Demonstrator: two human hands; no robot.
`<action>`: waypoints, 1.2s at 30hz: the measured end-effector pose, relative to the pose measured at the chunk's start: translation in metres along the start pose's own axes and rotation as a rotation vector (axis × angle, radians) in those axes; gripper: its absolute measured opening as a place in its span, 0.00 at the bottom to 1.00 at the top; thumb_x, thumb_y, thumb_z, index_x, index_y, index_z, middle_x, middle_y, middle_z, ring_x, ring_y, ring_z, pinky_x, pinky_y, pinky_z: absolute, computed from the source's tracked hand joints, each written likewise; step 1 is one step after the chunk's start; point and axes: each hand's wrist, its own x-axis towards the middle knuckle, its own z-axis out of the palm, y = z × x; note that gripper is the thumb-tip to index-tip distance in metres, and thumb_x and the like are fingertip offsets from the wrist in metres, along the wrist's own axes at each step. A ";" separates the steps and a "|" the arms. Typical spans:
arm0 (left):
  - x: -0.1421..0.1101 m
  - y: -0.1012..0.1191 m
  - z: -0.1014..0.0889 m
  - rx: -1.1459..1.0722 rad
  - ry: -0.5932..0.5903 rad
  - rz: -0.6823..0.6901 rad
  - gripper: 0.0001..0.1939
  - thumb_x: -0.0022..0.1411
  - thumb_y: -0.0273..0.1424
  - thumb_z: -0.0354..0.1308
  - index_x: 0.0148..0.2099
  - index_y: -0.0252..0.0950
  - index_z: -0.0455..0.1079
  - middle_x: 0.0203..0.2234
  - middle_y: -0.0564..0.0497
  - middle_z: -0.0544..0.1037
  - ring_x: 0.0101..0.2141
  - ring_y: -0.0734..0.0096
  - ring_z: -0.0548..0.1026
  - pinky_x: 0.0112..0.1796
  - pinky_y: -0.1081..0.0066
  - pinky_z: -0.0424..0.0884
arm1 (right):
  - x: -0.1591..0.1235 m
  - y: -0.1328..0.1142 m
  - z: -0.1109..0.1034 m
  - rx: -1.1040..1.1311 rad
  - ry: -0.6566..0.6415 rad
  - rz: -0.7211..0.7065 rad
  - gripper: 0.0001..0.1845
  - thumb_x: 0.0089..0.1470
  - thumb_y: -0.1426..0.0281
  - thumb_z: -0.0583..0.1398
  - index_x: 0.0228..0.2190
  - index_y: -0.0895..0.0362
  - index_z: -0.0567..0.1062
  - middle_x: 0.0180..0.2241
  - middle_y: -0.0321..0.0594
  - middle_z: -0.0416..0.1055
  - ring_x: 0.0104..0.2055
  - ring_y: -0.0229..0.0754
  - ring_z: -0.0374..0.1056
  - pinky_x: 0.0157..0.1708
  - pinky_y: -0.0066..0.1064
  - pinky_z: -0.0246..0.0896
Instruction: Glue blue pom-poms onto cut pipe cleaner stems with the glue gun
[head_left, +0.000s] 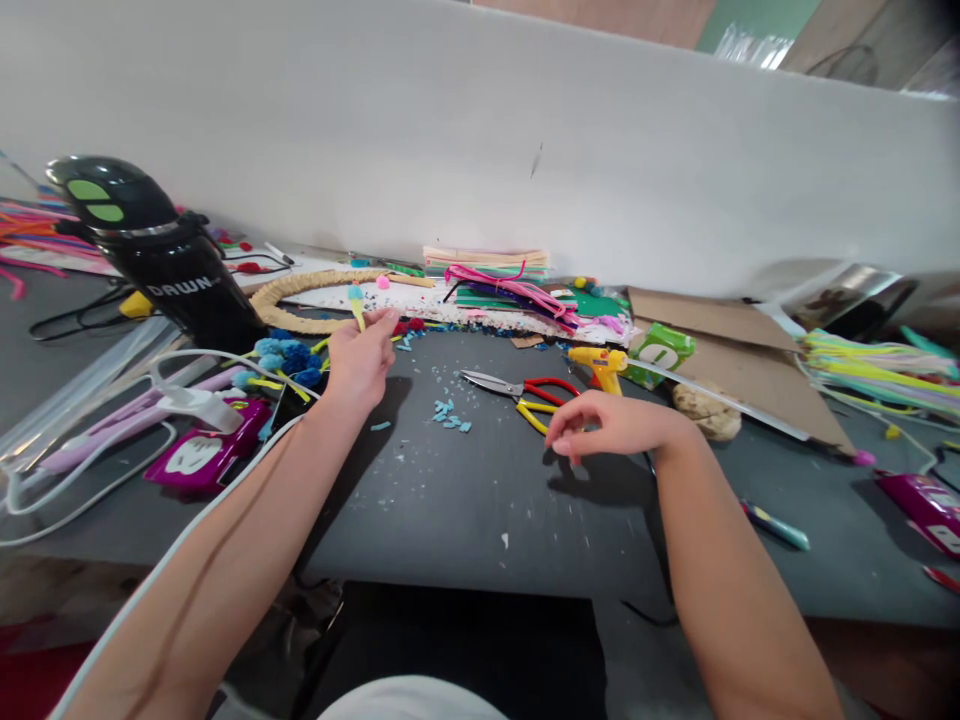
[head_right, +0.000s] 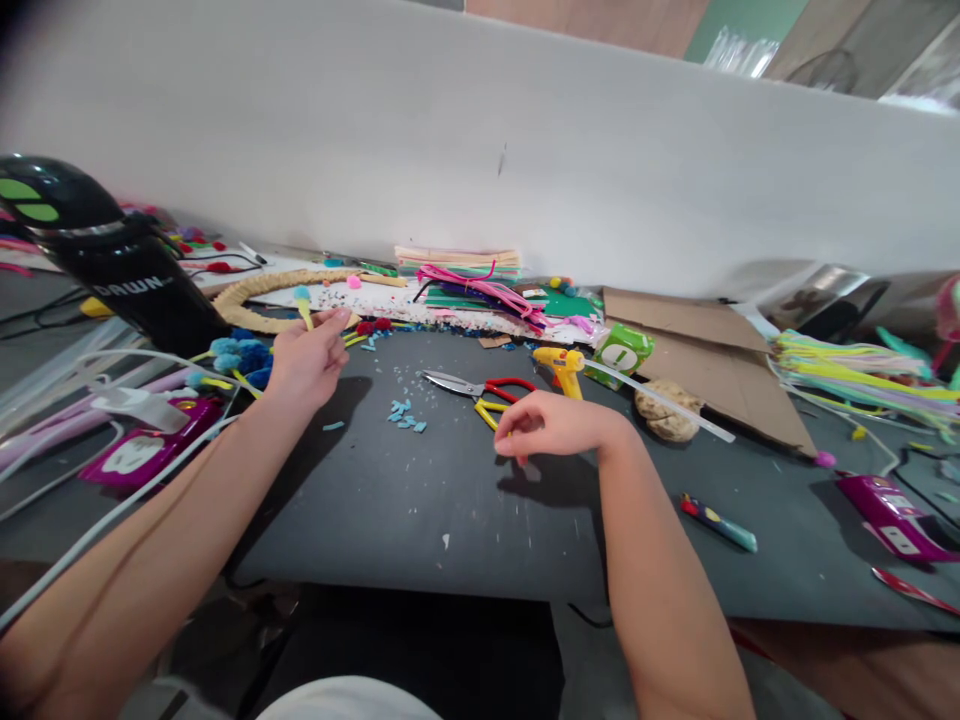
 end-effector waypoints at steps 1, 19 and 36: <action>0.000 0.000 0.000 -0.002 0.011 -0.001 0.13 0.48 0.27 0.68 0.32 0.34 0.65 0.11 0.66 0.52 0.11 0.86 0.47 0.14 0.79 0.44 | -0.003 -0.002 0.001 0.075 -0.059 -0.095 0.22 0.54 0.55 0.64 0.43 0.59 0.78 0.37 0.47 0.78 0.41 0.45 0.74 0.42 0.32 0.68; -0.005 -0.003 -0.003 0.226 -0.157 -0.057 0.30 0.39 0.22 0.64 0.50 0.30 0.69 0.12 0.67 0.51 0.13 0.84 0.49 0.16 0.79 0.45 | 0.023 -0.009 0.018 0.528 0.289 -0.152 0.21 0.57 0.60 0.63 0.47 0.60 0.74 0.24 0.39 0.74 0.21 0.31 0.63 0.21 0.21 0.58; -0.018 0.004 0.003 0.155 -0.542 -0.219 0.24 0.46 0.23 0.59 0.48 0.33 0.68 0.16 0.63 0.53 0.14 0.85 0.48 0.18 0.78 0.43 | 0.050 -0.010 0.038 0.253 0.634 -0.228 0.19 0.53 0.59 0.64 0.44 0.55 0.76 0.40 0.42 0.75 0.34 0.39 0.70 0.32 0.31 0.67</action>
